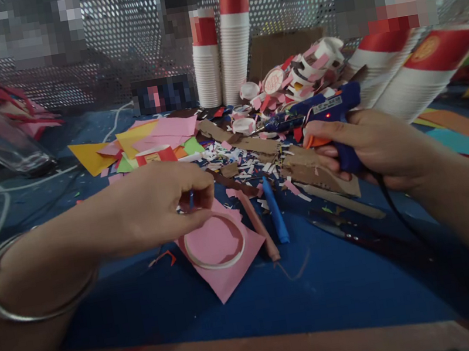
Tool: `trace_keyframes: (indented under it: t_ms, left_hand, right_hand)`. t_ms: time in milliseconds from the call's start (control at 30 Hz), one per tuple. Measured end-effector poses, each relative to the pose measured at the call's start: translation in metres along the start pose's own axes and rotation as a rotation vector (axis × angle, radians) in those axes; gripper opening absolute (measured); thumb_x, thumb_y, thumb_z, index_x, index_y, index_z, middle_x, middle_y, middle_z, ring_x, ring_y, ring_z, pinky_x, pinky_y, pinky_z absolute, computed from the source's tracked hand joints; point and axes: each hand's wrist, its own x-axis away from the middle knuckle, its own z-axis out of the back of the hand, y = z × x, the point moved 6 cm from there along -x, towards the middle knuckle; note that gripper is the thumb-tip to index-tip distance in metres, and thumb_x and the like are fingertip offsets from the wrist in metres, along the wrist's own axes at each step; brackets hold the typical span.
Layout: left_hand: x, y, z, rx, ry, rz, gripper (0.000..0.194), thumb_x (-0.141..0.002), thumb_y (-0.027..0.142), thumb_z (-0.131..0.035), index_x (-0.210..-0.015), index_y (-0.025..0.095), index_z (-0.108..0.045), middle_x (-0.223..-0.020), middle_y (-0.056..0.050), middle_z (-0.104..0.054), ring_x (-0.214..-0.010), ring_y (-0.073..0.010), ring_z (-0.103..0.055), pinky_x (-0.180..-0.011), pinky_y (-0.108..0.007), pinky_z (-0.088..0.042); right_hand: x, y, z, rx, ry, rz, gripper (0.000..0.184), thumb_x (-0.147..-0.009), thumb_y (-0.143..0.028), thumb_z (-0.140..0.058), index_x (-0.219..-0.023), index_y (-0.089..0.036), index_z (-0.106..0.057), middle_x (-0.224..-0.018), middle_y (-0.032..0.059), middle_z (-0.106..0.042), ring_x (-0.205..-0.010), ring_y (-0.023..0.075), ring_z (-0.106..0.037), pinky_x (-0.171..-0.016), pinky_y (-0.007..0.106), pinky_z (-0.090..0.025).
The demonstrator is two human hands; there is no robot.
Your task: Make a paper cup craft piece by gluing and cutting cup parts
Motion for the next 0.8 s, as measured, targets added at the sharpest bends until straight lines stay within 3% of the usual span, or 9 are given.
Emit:
trace_keyframes:
  t_ms: [100, 200, 367, 500, 800]
  left_hand:
    - [0.004, 0.009, 0.003, -0.059, 0.064, -0.1, 0.01, -0.083, 0.026, -0.061, -0.081, 0.024, -0.071, -0.09, -0.002, -0.072, -0.083, -0.0217, -0.064, -0.075, -0.033, -0.043]
    - [0.005, 0.005, 0.004, -0.079, 0.108, -0.105, 0.011, -0.084, 0.028, -0.062, -0.086, 0.025, -0.072, -0.095, -0.003, -0.072, -0.087, -0.0235, -0.064, -0.078, -0.034, -0.043]
    - [-0.001, -0.012, -0.007, -0.101, 0.013, -0.056, 0.017, -0.089, 0.039, -0.062, -0.092, 0.026, -0.073, -0.095, -0.003, -0.072, -0.083, -0.0232, -0.065, -0.072, -0.034, -0.042]
    - [-0.003, -0.01, -0.013, -0.052, -0.056, -0.056, 0.015, -0.088, 0.032, -0.06, -0.085, 0.025, -0.073, -0.09, -0.003, -0.072, -0.08, -0.0223, -0.066, -0.07, -0.033, -0.043]
    - [0.0, -0.001, -0.007, -0.088, -0.037, -0.079, 0.012, -0.085, 0.029, -0.06, -0.082, 0.025, -0.071, -0.093, -0.004, -0.071, -0.084, -0.0239, -0.065, -0.072, -0.035, -0.043]
  right_hand:
    - [-0.001, 0.001, 0.001, -0.006, -0.001, 0.002, 0.046, -0.099, -0.044, -0.063, -0.063, -0.019, -0.051, -0.05, -0.0014, -0.054, -0.031, 0.0056, -0.049, -0.025, 0.015, -0.023]
    - [-0.001, 0.002, 0.001, 0.001, -0.011, 0.012, 0.048, -0.098, -0.046, -0.064, -0.062, -0.019, -0.05, -0.05, -0.0011, -0.055, -0.031, 0.0056, -0.049, -0.025, 0.015, -0.023]
    - [0.0, 0.002, 0.0, 0.019, -0.005, 0.006, 0.05, -0.098, -0.048, -0.063, -0.059, -0.019, -0.049, -0.049, -0.0002, -0.055, -0.029, 0.0063, -0.048, -0.023, 0.018, -0.021]
    - [0.001, 0.0, -0.001, -0.022, 0.003, -0.007, 0.04, -0.1, -0.04, -0.063, -0.067, -0.02, -0.052, -0.05, -0.0026, -0.052, -0.03, 0.0056, -0.047, -0.022, 0.018, -0.022]
    - [0.001, -0.001, -0.002, -0.013, -0.033, 0.002, 0.042, -0.101, -0.039, -0.062, -0.066, -0.02, -0.05, -0.052, -0.0032, -0.051, -0.031, 0.005, -0.047, -0.023, 0.016, -0.021]
